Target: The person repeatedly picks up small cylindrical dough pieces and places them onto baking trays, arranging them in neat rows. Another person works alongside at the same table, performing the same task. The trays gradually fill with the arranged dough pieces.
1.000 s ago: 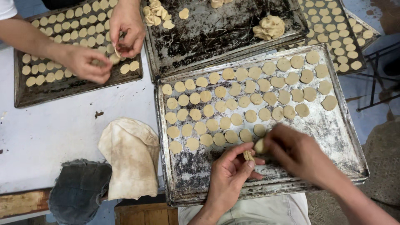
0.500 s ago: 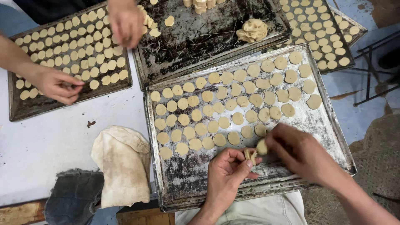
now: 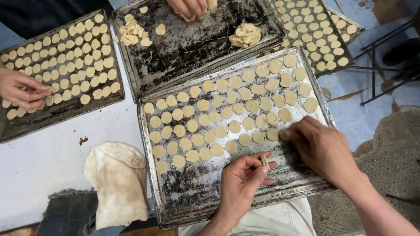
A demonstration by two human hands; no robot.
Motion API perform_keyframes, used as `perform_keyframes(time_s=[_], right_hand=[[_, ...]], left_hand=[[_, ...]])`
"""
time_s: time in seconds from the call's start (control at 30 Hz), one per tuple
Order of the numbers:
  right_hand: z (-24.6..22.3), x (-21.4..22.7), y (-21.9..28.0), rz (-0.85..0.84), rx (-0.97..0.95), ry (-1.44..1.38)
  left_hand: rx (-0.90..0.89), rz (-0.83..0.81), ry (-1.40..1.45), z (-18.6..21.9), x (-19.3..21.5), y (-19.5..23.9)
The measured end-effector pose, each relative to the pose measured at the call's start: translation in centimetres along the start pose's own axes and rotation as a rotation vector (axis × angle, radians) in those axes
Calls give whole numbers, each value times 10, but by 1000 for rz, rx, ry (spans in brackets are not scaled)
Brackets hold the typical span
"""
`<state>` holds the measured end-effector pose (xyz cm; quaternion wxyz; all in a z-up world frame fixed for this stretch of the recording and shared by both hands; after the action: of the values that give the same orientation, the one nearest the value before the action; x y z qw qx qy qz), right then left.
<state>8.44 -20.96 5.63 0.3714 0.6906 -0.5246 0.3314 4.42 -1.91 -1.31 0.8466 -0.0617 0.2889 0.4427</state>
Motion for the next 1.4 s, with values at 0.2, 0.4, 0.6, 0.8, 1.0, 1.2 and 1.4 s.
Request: perform_keyframes(time_s=[0.2,0.4,0.6,0.8,1.0,1.2,1.4], right_hand=[[-14,-22,22,-377,-54,-445],[24,11,9,48,-182,223],[-1,-4,32,-216,145,-338],[18,20,27,-175,-293,-317],[11,10,33,-182,123,-301],[54,27,21,-75,-383,209],[38,7,34,-309,-42,-281]], left_hand=[[-7,-36,15,-7,-5,-7],[18,-54,-61,-4,-12,-13],[23,-96,-124,-6,-24,-23],[31,-115,-108,-5,-33,-28],[23,-115,-140,-11,-32,-30],[-25,-127,-250,-9,-35,-30],[93,-184,-268,-6,-51,-34]])
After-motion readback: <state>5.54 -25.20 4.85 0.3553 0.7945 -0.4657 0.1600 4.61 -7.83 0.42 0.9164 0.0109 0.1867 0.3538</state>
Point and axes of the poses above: each hand's wrist, its own y-axis away from the middle knuckle, its own x-axis out of the back of the hand, z = x × y, the point moved 5 cm from there along -y, towards the middle knuckle, and after that the axes turned 15 degrees about -z, right-handed, at the moved point
